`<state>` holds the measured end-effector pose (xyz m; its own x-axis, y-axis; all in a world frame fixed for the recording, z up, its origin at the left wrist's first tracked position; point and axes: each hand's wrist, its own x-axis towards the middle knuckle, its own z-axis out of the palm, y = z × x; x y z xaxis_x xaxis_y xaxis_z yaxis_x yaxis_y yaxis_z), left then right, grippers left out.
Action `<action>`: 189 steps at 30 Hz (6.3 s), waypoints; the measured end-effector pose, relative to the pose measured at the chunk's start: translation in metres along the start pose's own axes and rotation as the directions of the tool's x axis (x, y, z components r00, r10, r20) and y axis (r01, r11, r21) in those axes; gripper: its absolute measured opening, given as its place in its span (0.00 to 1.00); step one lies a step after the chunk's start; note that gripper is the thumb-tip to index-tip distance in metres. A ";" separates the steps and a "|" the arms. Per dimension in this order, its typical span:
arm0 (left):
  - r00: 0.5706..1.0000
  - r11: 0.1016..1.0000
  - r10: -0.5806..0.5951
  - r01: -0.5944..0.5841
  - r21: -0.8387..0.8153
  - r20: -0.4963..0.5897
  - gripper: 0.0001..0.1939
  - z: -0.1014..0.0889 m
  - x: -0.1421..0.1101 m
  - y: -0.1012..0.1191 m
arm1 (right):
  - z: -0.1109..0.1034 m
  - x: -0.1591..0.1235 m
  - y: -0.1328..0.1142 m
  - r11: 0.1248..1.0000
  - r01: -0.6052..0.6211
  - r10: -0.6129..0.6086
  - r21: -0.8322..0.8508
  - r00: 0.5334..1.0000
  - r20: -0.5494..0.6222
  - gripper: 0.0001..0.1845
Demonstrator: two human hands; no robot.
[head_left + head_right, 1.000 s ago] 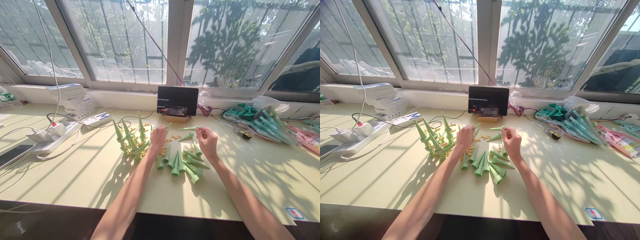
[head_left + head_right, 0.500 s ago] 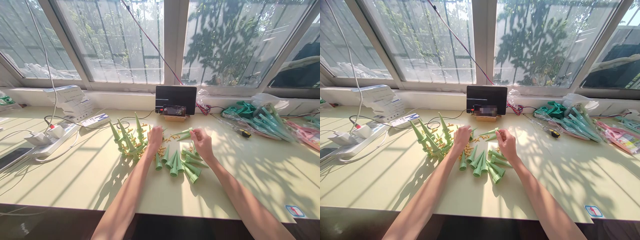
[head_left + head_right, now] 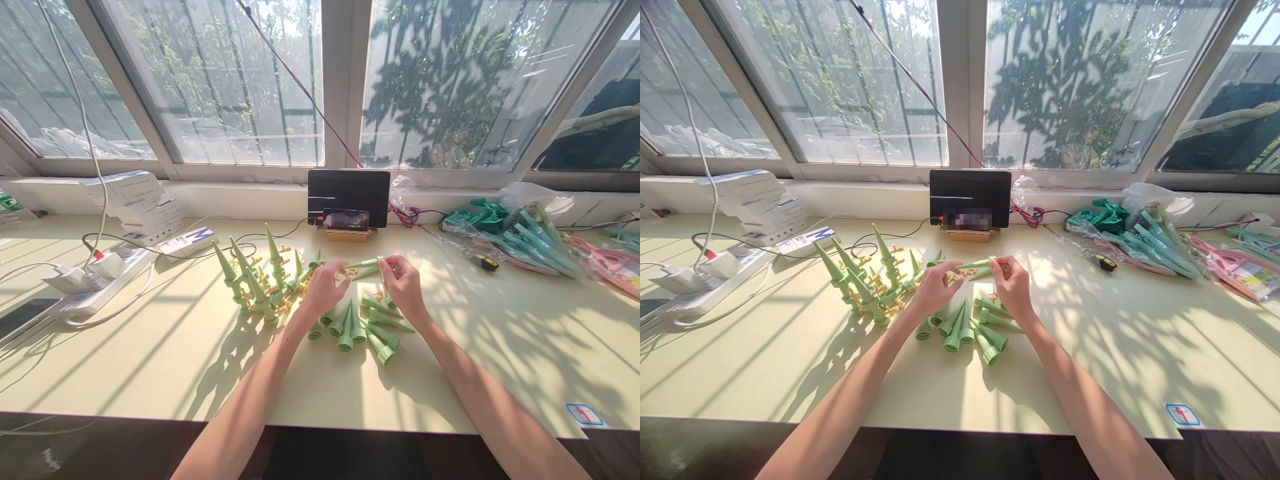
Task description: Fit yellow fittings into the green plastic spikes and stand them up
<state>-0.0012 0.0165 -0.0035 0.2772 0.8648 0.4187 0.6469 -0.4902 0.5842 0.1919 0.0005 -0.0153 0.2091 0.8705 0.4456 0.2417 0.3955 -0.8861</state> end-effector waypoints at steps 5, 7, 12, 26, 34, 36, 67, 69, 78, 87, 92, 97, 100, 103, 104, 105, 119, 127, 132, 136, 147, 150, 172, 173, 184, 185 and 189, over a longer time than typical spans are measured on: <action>0.999 0.971 -0.036 0.038 -0.236 0.012 0.15 0.011 -0.005 0.010 | 0.002 0.002 0.003 0.974 -0.163 0.155 0.156 0.986 0.063 0.20; 0.999 0.949 -0.033 0.032 -0.313 0.000 0.15 0.012 -0.006 0.012 | 0.003 0.003 0.005 0.960 -0.207 0.194 0.188 0.977 0.083 0.21; 0.998 0.914 -0.036 0.012 -0.406 -0.051 0.14 0.012 -0.008 0.015 | 0.005 0.004 0.010 0.953 -0.263 0.242 0.151 0.960 0.144 0.22; 0.959 0.960 0.278 -0.280 -0.031 -0.058 0.14 0.011 -0.014 0.018 | -0.005 0.005 0.006 0.951 0.076 0.002 -0.301 0.968 0.252 0.23; 0.846 0.838 0.530 -0.533 0.118 0.055 0.12 0.008 -0.021 0.025 | 0.027 0.056 -0.010 0.848 0.301 -0.052 -0.437 0.867 0.496 0.09; 0.842 0.832 0.536 -0.539 0.130 0.061 0.12 0.008 -0.022 0.026 | 0.048 0.069 -0.009 0.828 0.351 -0.041 -0.438 0.815 0.577 0.09; 0.798 0.799 0.598 -0.585 0.140 -0.077 0.11 0.018 -0.021 0.022 | 0.121 0.095 0.019 0.698 0.522 0.030 -0.490 0.662 0.748 0.07; 0.797 0.798 0.599 -0.586 0.138 -0.082 0.11 0.018 -0.021 0.022 | 0.121 0.094 0.016 0.701 0.522 0.007 -0.486 0.676 0.737 0.07; 0.804 0.808 0.587 -0.576 0.127 -0.091 0.10 0.021 -0.022 0.020 | 0.127 0.088 0.007 0.711 0.541 -0.084 -0.449 0.699 0.710 0.09; 0.807 0.812 0.583 -0.573 0.114 -0.095 0.10 0.022 -0.021 0.021 | 0.126 0.090 0.005 0.719 0.573 -0.079 -0.394 0.629 0.773 0.11; 0.804 0.808 0.588 -0.579 0.110 -0.084 0.08 0.022 -0.021 0.021 | 0.114 0.092 -0.001 0.717 0.576 -0.049 -0.392 0.602 0.797 0.10; 0.794 0.798 0.602 -0.594 0.104 -0.085 0.08 0.021 -0.021 0.022 | 0.103 0.095 -0.004 0.714 0.567 -0.009 -0.409 0.593 0.805 0.08; 0.798 0.802 0.597 -0.590 0.099 -0.082 0.08 0.021 -0.020 0.022 | 0.101 0.097 -0.005 0.710 0.558 -0.012 -0.429 0.620 0.785 0.07; 0.799 0.802 0.596 -0.589 0.099 -0.080 0.08 0.021 -0.021 0.022 | 0.104 0.096 -0.007 0.710 0.554 -0.025 -0.434 0.636 0.771 0.07; 0.799 0.803 0.596 -0.588 0.100 -0.081 0.08 0.021 -0.021 0.022 | 0.105 0.095 -0.007 0.712 0.553 -0.026 -0.433 0.637 0.771 0.07; 0.800 0.803 0.595 -0.587 0.101 -0.082 0.08 0.021 -0.021 0.021 | 0.108 0.094 -0.007 0.714 0.554 -0.029 -0.428 0.635 0.772 0.07; 0.809 0.817 0.576 -0.571 0.080 -0.118 0.10 0.019 -0.021 0.023 | 0.116 0.089 0.002 0.799 0.487 -0.015 -0.351 0.601 0.799 0.07; 0.846 0.874 0.462 -0.485 -0.023 -0.268 0.11 0.016 -0.018 0.024 | 0.088 0.088 0.002 0.853 0.382 -0.021 -0.356 0.706 0.708 0.10; 0.914 0.941 0.210 -0.285 -0.181 -0.348 0.14 0.009 -0.011 0.022 | 0.039 0.060 -0.004 0.904 0.273 -0.065 -0.330 0.849 0.525 0.11; 0.968 0.895 -0.048 -0.067 -0.441 -0.245 0.14 0.002 -0.005 0.015 | 0.001 0.029 -0.001 0.900 0.246 -0.124 -0.359 0.936 0.330 0.17; 0.974 0.704 -0.215 0.108 -0.702 -0.067 0.17 -0.001 0.002 0.012 | 0.002 -0.008 -0.004 0.855 0.382 -0.223 -0.351 0.881 0.417 0.14; 0.977 0.718 -0.201 0.095 -0.690 -0.075 0.17 0.000 0.001 0.012 | 0.007 -0.013 -0.004 0.843 0.415 -0.227 -0.343 0.851 0.473 0.16; 0.907 0.601 -0.410 0.190 -0.777 -0.095 0.17 -0.007 0.007 0.007 | -0.003 -0.001 0.013 0.843 0.351 -0.218 -0.408 0.916 0.337 0.14; 0.907 0.598 -0.410 0.191 -0.778 -0.092 0.17 -0.007 0.007 0.007 | -0.003 0.000 0.015 0.844 0.345 -0.217 -0.410 0.919 0.329 0.14; 0.919 0.580 -0.390 0.199 -0.790 -0.055 0.20 0.003 0.006 0.003 | -0.013 0.008 0.019 0.829 0.344 -0.208 -0.440 0.921 0.329 0.12; 0.920 0.584 -0.388 0.200 -0.787 -0.054 0.20 0.003 0.005 0.003 | -0.015 0.010 0.018 0.821 0.350 -0.198 -0.451 0.915 0.351 0.11; 0.920 0.588 -0.390 0.214 -0.780 -0.041 0.20 0.005 0.004 0.003 | -0.024 0.014 0.016 0.767 0.391 -0.137 -0.508 0.874 0.466 0.10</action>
<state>0.0055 0.0195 -0.0035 -0.0264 0.9821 0.1862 -0.1146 -0.1880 0.9755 0.2209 0.0120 -0.0200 -0.2915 0.8432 0.4517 0.7487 0.4951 -0.4409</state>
